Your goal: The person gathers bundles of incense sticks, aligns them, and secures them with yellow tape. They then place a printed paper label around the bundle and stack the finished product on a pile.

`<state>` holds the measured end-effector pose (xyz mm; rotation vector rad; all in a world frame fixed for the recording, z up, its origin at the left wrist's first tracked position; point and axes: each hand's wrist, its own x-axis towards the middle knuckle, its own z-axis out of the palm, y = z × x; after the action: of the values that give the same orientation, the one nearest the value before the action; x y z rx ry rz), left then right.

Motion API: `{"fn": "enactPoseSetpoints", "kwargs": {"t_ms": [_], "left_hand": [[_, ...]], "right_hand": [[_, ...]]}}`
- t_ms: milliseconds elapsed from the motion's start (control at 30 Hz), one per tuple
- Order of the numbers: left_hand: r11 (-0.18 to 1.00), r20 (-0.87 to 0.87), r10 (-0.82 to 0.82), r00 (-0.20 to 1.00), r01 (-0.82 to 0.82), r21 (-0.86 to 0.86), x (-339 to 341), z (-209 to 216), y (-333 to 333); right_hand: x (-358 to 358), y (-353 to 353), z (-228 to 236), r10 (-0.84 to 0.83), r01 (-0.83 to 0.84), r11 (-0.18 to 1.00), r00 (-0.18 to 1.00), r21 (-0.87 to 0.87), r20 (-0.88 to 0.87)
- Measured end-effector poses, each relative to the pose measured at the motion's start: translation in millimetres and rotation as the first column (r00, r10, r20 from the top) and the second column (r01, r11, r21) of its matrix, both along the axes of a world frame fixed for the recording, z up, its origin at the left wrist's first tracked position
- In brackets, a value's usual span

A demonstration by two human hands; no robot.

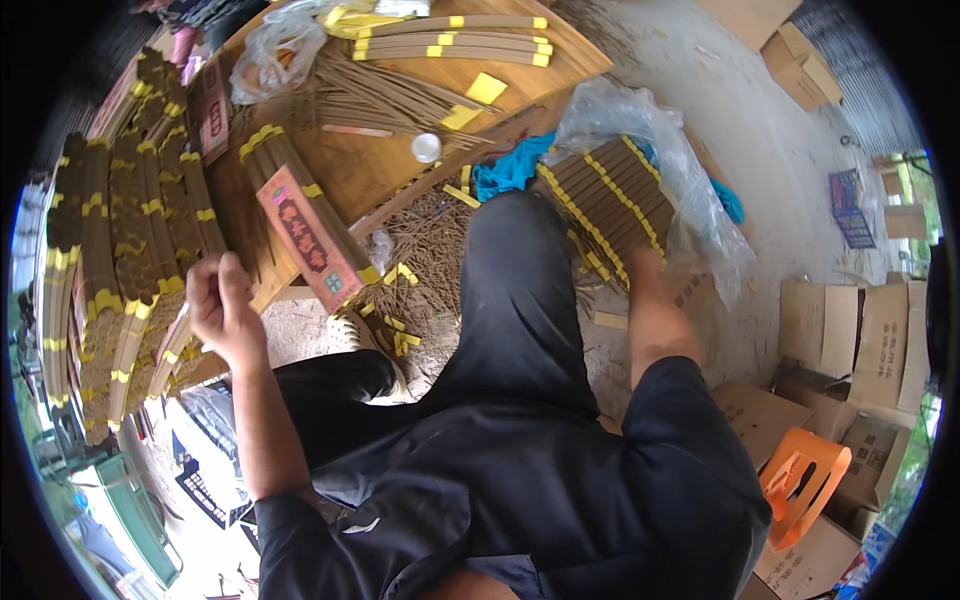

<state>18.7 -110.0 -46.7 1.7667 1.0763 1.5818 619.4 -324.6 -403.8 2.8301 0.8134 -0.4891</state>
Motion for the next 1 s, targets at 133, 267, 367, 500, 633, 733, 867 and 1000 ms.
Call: {"fn": "enactPoseSetpoints", "kwargs": {"t_ms": [133,267,367,500,633,733,867,1000], "left_hand": [[0.987,-0.075,-0.122,0.99,0.129,0.096,-10,-11,-26],[1.0,-0.259,-0.011,0.966,0.009,-0.01,-19,-24,-43],[0.991,-0.271,0.132,0.954,-0.136,0.003,-19,-6,-47],[0.96,-0.454,0.275,0.847,-0.212,0.185,-13,32,-37],[0.965,-0.5,0.245,0.831,-0.159,0.21,-22,50,-29],[0.946,-0.422,0.261,0.868,-0.143,0.289,-15,56,-7],[0.949,-0.284,0.273,0.919,-0.209,0.236,-13,38,35],[0.975,-0.003,0.216,0.976,-0.216,0.045,-2,4,57]], "right_hand": [[-34,-78,-78,-0.44,0.447,0.844,0.893,0.295,-0.096],[-21,-92,-121,-0.35,0.364,0.915,0.931,0.173,-0.106],[-54,-24,-99,-0.325,0.356,0.839,0.934,0.411,-0.145],[-60,74,-21,-0.151,0.385,0.525,0.92,0.759,-0.362],[-107,183,134,0.29,0.215,-0.055,0.938,0.975,-0.19],[-152,227,257,0.568,0.535,-0.047,0.709,0.844,-0.418],[-209,287,339,0.771,0.303,0.039,0.597,0.952,-0.222],[-261,354,363,0.806,-0.04,0.08,0.59,0.996,-0.041]]}}
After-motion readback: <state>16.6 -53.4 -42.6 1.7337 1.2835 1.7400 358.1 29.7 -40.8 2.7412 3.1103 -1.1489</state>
